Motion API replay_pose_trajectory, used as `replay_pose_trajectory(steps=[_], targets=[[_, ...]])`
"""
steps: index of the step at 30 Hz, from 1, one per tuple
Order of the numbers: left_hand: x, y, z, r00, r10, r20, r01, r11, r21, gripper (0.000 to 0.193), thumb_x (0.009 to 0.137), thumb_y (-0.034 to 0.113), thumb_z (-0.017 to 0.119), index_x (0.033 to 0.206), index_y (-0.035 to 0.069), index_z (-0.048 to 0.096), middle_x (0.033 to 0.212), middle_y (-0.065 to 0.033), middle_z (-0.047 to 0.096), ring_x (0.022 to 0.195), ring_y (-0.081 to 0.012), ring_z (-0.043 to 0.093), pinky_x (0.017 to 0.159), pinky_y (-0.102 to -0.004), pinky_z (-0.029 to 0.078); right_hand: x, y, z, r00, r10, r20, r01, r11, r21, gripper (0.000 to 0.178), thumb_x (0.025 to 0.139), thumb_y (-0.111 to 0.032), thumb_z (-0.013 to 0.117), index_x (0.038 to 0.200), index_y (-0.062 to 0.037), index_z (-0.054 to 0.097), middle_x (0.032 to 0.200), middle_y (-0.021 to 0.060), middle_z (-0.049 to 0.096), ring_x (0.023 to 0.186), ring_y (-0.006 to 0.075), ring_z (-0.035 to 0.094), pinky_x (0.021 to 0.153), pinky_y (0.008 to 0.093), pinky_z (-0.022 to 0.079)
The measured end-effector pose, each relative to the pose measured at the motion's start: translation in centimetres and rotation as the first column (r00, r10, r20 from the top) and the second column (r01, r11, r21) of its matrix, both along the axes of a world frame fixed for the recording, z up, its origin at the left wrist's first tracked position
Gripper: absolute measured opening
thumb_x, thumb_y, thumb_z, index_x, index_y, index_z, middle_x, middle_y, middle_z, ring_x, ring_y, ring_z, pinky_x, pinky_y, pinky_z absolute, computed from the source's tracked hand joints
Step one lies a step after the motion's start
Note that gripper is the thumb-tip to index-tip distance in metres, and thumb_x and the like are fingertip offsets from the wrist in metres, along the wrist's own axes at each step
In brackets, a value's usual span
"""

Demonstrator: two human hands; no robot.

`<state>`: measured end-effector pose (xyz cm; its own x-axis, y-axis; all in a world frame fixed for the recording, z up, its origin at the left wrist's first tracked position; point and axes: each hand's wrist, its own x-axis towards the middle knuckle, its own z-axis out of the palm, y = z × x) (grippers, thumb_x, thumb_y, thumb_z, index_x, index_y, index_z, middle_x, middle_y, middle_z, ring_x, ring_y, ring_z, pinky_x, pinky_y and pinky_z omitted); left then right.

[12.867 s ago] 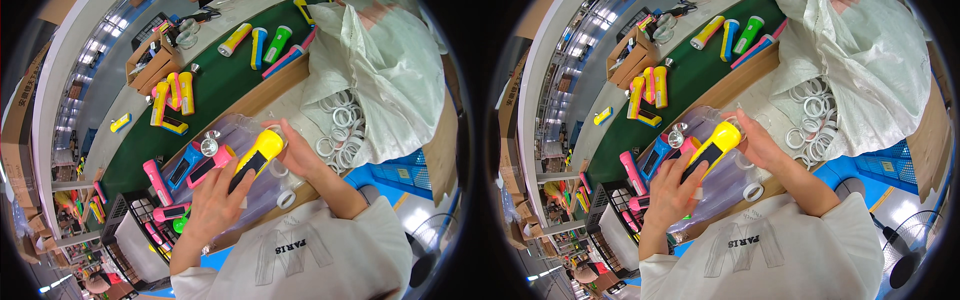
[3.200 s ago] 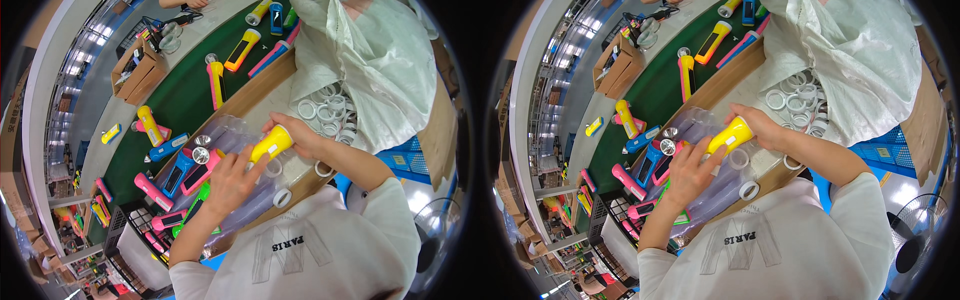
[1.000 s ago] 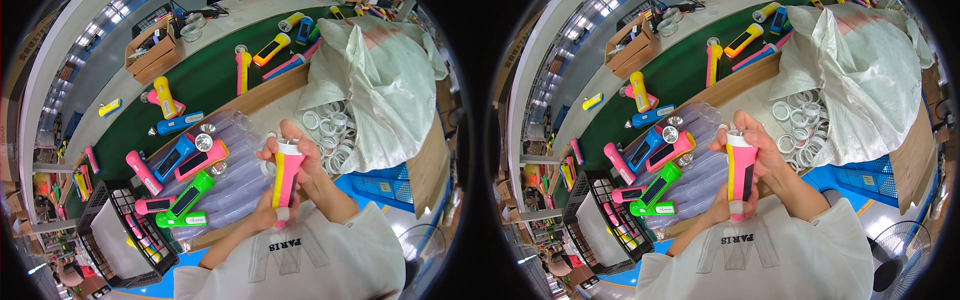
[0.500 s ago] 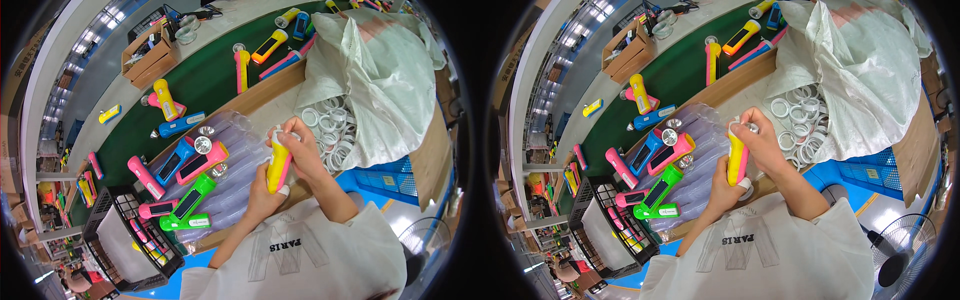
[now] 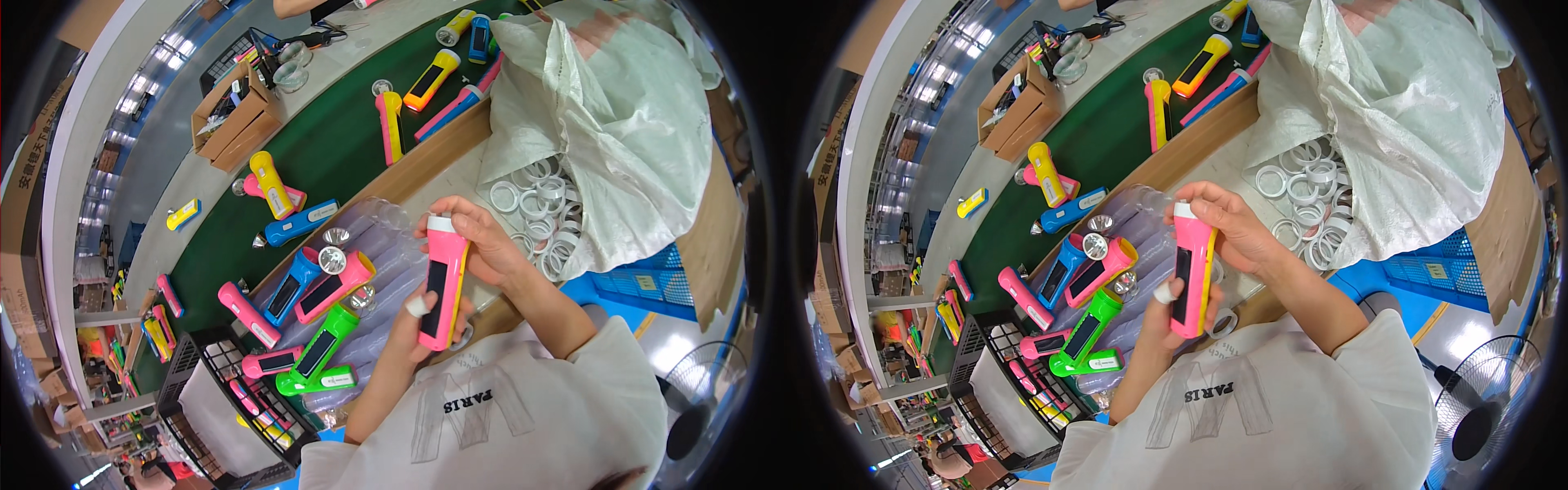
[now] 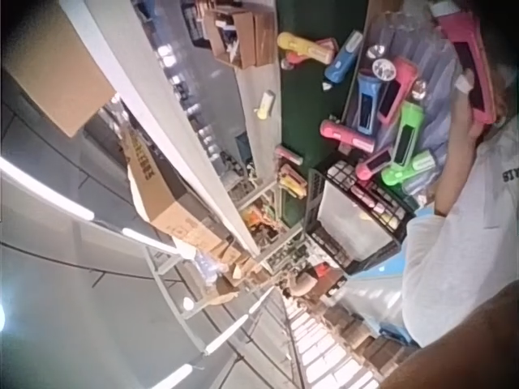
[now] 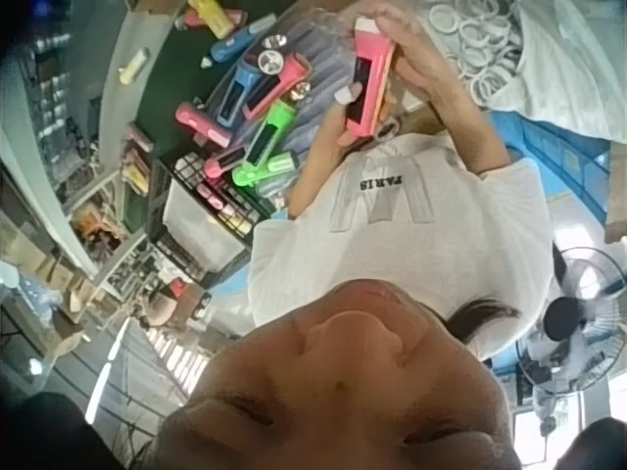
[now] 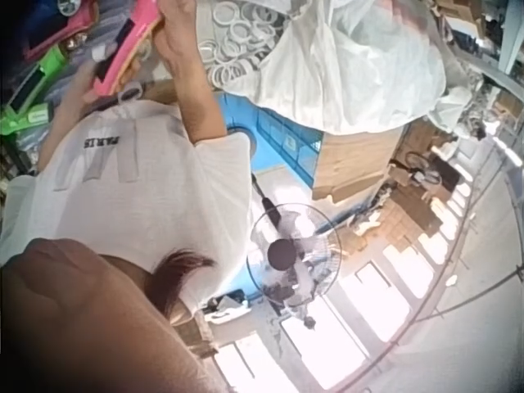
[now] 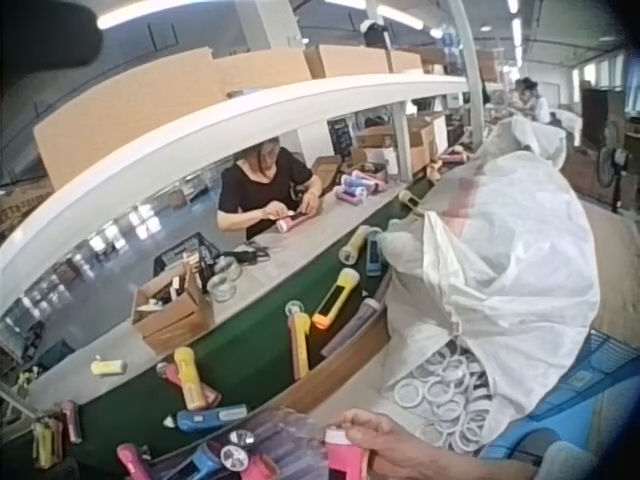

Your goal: Assembling plastic flashlights by attaching white rings to the colored bodies.

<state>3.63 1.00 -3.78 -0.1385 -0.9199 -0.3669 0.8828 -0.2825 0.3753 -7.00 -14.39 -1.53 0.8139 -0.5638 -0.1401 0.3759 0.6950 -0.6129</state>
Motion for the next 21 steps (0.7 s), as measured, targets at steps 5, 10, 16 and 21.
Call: replay_pose_trajectory(steps=[5,10,16,21], targets=[[-2.1,-0.6,2.2,0.117,0.129,0.985,-0.04,0.991,-0.125,0.061,0.076,0.018,0.078,0.126,0.003,0.046,0.102,-0.0103,0.061,0.079,-0.0131,0.058,0.071,-0.027,0.049,1.0,1.6,1.0,0.982,-0.191,-0.015,0.188,0.978,-0.091,0.024,0.086,-0.012,0.067,0.103,-0.0079,0.051,0.099,0.0128,0.062,0.101,0.0262,0.062,0.093,0.0391,0.049],[-2.4,1.6,2.7,0.963,-0.11,0.245,0.141,0.983,-0.113,0.063,0.075,0.014,0.073,0.128,0.005,0.041,0.086,-0.0091,0.055,0.066,-0.015,0.056,0.057,-0.0265,0.045,0.9,2.6,0.6,0.952,-0.067,0.298,0.036,0.993,0.109,0.031,0.079,-0.029,0.069,0.092,-0.0135,0.047,0.094,0.0142,0.057,0.093,0.0295,0.06,0.095,0.0421,0.048],[-3.5,2.3,2.6,0.978,-0.13,-0.161,0.092,0.97,-0.227,0.063,0.077,0.018,0.071,0.131,0.005,0.04,0.082,-0.0059,0.05,0.056,-0.0154,0.049,0.049,-0.0257,0.04,0.9,2.7,0.0,0.892,-0.064,0.448,-0.028,0.98,0.197,0.025,0.08,-0.023,0.068,0.082,-0.0142,0.045,0.096,0.0165,0.057,0.094,0.0296,0.06,0.098,0.0433,0.047],[-1.9,0.0,-0.1,-0.055,0.118,0.991,-0.005,0.993,-0.119,0.058,0.072,0.012,0.073,0.122,0.002,0.046,0.092,-0.0232,0.064,0.084,-0.0422,0.065,0.072,-0.0448,0.052,-0.7,2.5,-0.4,0.957,-0.27,-0.108,0.216,0.908,-0.36,0.02,0.083,-0.006,0.062,0.089,-0.0082,0.042,0.099,0.0176,0.06,0.098,0.0276,0.062,0.09,0.0398,0.051]])
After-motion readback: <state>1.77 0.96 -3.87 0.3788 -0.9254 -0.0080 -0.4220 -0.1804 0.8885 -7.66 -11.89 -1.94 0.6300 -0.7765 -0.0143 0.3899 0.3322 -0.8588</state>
